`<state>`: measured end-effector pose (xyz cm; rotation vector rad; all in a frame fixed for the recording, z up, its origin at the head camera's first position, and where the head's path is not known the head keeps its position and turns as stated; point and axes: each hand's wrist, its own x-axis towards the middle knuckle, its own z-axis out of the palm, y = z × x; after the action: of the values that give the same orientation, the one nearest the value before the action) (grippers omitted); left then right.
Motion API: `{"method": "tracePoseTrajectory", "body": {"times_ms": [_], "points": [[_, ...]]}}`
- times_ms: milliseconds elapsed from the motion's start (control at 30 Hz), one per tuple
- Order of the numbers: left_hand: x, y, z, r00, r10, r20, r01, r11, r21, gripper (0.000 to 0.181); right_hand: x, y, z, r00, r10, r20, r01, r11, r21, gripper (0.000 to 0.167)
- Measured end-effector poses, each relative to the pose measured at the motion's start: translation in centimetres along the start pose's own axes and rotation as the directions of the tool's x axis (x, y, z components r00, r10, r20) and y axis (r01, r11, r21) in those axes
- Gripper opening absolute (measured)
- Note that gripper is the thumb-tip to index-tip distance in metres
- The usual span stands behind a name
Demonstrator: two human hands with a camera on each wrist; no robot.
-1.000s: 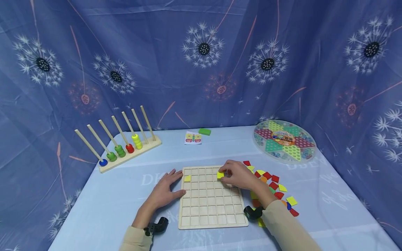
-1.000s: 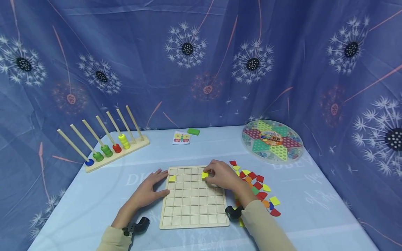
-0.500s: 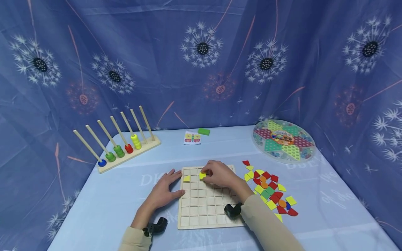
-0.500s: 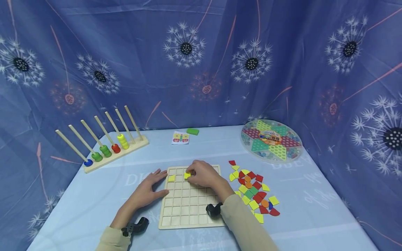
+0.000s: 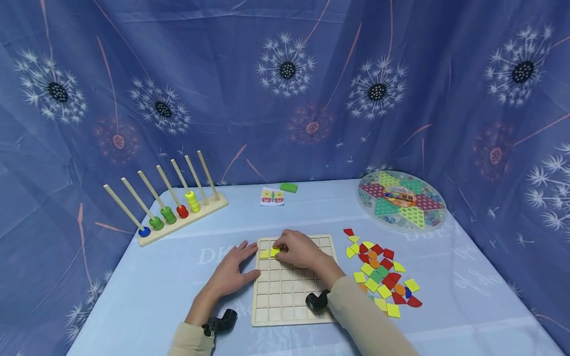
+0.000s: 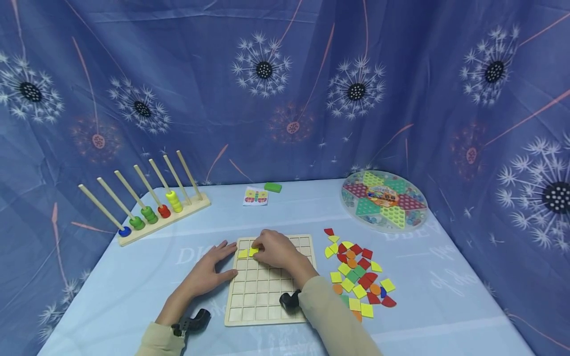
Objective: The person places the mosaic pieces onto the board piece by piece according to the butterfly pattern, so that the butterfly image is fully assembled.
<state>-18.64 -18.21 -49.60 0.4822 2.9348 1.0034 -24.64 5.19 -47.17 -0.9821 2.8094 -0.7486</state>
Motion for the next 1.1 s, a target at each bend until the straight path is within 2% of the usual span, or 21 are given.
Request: {"method": "tracePoseTrajectory", "body": {"times_ms": [367, 533, 867, 1100], "points": [[0.1, 0.0, -0.1, 1.0, 0.008, 0.001, -0.008, 1.0, 0.006, 0.068, -0.2, -0.2, 0.1, 1.0, -0.014, -0.011, 0.014, 0.999, -0.039, 0.025], [0.1, 0.0, -0.1, 1.0, 0.008, -0.003, -0.008, 1.0, 0.004, 0.068, -0.9, -0.1, -0.6, 1.0, -0.007, -0.019, 0.007, 1.0, -0.007, 0.022], [0.1, -0.1, 0.0, 1.0, -0.008, -0.007, 0.008, 1.0, 0.016, 0.068, -4.2, 1.6, -4.0, 0.999, 0.005, -0.043, -0.003, 0.999, 0.051, 0.021], [0.2, -0.2, 0.1, 1.0, 0.009, 0.0, -0.009, 1.0, 0.016, 0.069, -7.6, 5.2, -6.4, 0.994, 0.069, -0.086, -0.064, 0.996, 0.06, 0.02]]}}
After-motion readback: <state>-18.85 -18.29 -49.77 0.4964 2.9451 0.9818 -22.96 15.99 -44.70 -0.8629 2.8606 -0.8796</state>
